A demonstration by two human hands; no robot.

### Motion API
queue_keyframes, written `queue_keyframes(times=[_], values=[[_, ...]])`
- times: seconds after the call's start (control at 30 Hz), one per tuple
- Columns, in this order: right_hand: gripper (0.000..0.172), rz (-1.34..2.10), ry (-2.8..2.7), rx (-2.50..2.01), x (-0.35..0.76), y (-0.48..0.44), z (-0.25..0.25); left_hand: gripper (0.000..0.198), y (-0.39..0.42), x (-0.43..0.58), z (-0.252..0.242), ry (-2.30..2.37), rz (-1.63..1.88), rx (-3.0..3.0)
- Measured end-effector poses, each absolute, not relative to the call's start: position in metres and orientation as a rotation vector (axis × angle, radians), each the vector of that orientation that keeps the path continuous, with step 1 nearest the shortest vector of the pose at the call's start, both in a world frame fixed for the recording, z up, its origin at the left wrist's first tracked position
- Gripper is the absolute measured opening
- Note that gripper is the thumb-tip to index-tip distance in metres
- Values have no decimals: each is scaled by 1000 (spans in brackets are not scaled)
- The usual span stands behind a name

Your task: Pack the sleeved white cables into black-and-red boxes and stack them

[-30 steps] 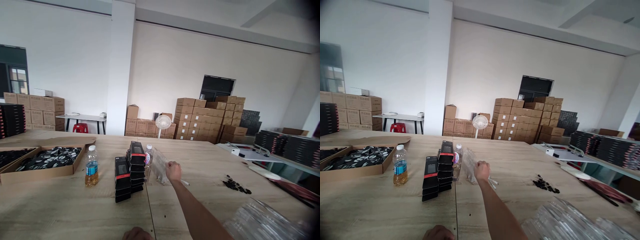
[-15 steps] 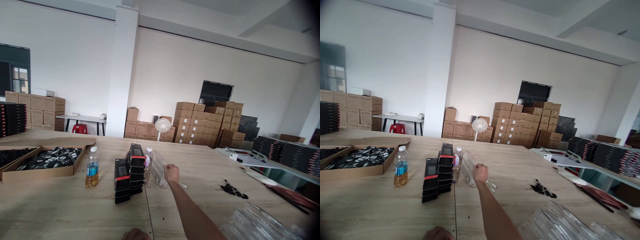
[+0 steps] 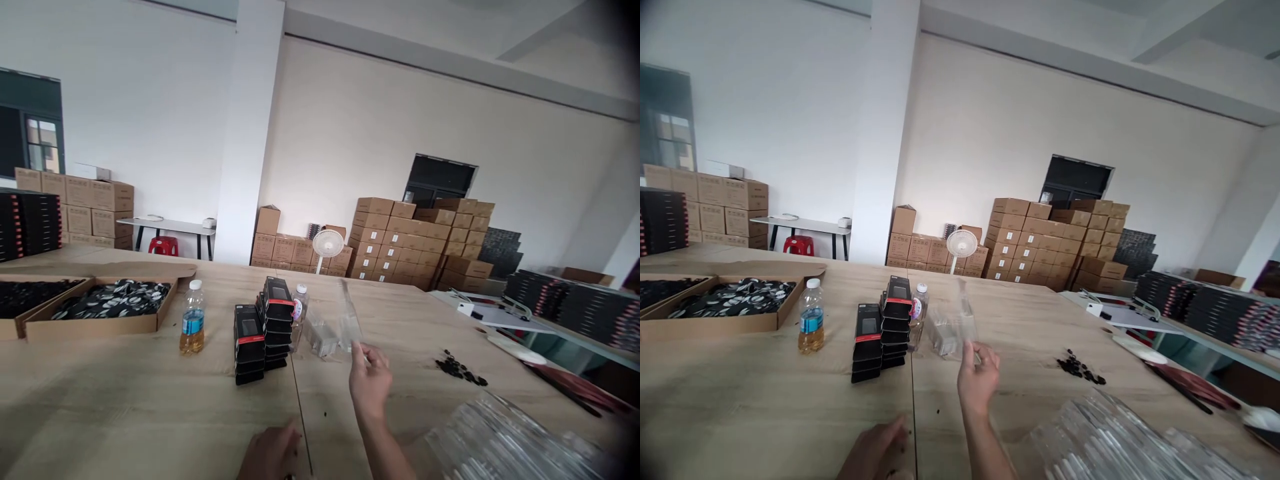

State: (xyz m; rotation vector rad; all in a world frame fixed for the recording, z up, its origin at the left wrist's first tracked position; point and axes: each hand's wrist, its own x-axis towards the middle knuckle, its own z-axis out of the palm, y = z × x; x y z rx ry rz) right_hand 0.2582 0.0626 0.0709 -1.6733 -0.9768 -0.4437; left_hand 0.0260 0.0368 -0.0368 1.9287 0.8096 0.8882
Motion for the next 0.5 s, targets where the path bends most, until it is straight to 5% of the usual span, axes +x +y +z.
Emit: queue_keyframes(times=[0.17, 0.33, 0.5], values=[[13, -419, -1651, -1266, 167, -17, 50, 76, 22, 14, -19, 595, 1215, 1344], [23, -132, -1987, -1147, 135, -27, 46, 47, 27, -8, 17, 714, 1447, 752], [34, 352, -1988, -1653, 164, -18, 42, 43, 44, -33, 29, 851, 1493, 556]])
